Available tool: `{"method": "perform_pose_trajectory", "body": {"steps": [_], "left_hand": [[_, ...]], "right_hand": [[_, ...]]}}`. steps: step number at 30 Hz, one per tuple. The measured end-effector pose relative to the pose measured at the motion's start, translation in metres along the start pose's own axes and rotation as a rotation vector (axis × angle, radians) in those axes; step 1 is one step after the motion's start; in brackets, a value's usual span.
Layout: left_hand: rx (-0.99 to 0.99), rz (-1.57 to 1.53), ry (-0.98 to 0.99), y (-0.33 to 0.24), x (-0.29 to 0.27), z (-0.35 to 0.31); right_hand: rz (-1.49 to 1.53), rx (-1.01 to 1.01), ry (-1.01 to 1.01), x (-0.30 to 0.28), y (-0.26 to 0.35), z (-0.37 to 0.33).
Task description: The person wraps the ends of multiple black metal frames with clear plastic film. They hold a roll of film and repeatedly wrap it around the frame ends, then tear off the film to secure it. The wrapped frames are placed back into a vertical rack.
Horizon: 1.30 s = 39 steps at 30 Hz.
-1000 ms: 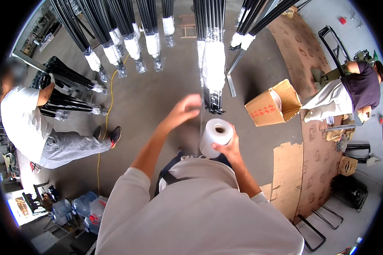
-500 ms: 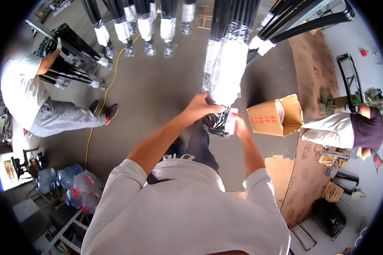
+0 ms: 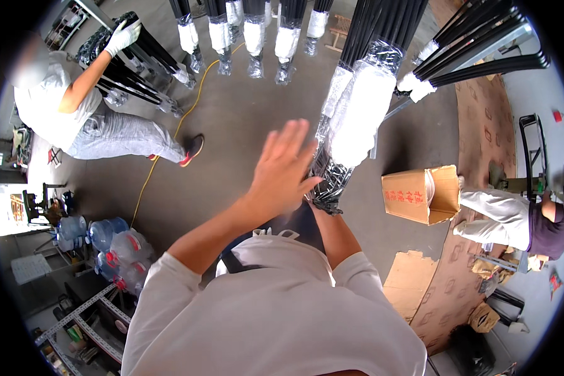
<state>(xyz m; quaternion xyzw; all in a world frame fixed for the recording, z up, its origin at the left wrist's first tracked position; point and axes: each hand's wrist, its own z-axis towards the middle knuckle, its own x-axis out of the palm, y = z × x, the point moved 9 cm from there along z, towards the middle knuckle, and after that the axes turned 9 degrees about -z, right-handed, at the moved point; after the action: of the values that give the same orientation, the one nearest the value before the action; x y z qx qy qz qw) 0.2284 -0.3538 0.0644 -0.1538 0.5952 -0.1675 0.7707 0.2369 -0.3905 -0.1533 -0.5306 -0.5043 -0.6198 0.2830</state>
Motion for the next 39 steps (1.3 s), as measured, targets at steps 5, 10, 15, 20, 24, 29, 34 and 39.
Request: {"method": "perform_pose_trajectory", "body": {"steps": [5,10,15,20,24,29,34,39], "left_hand": [[-0.604,-0.946,-0.254,0.093,0.055,-0.087],[-0.814,-1.298,-0.035,0.097,0.101,-0.103],[-0.714,-1.274,-0.147,0.088,0.073,-0.137],[-0.670,-1.295,0.041,0.060,0.071,-0.147],[-0.520,-1.214,0.171,0.044,0.071,-0.143],[-0.494,-1.337,0.082,0.040,0.068,-0.121],[-0.461,-1.378,0.112,0.026,0.082,-0.115],[-0.276,-1.803,0.466,0.025,0.093,-0.092]], "right_hand": [[-0.027,0.111,0.077,0.036,-0.001,0.001],[-0.338,0.185,0.084,0.084,0.008,0.009],[-0.141,-0.221,0.106,0.052,0.035,-0.002],[0.062,-0.172,-0.120,-0.009,0.041,-0.012],[0.120,-0.202,-0.696,-0.022,0.035,-0.046],[-1.061,-0.267,-0.782,0.026,0.074,-0.135],[-1.711,-0.269,-0.579,0.137,0.025,-0.103],[-1.391,-0.296,-0.779,0.127,0.046,-0.125]]}}
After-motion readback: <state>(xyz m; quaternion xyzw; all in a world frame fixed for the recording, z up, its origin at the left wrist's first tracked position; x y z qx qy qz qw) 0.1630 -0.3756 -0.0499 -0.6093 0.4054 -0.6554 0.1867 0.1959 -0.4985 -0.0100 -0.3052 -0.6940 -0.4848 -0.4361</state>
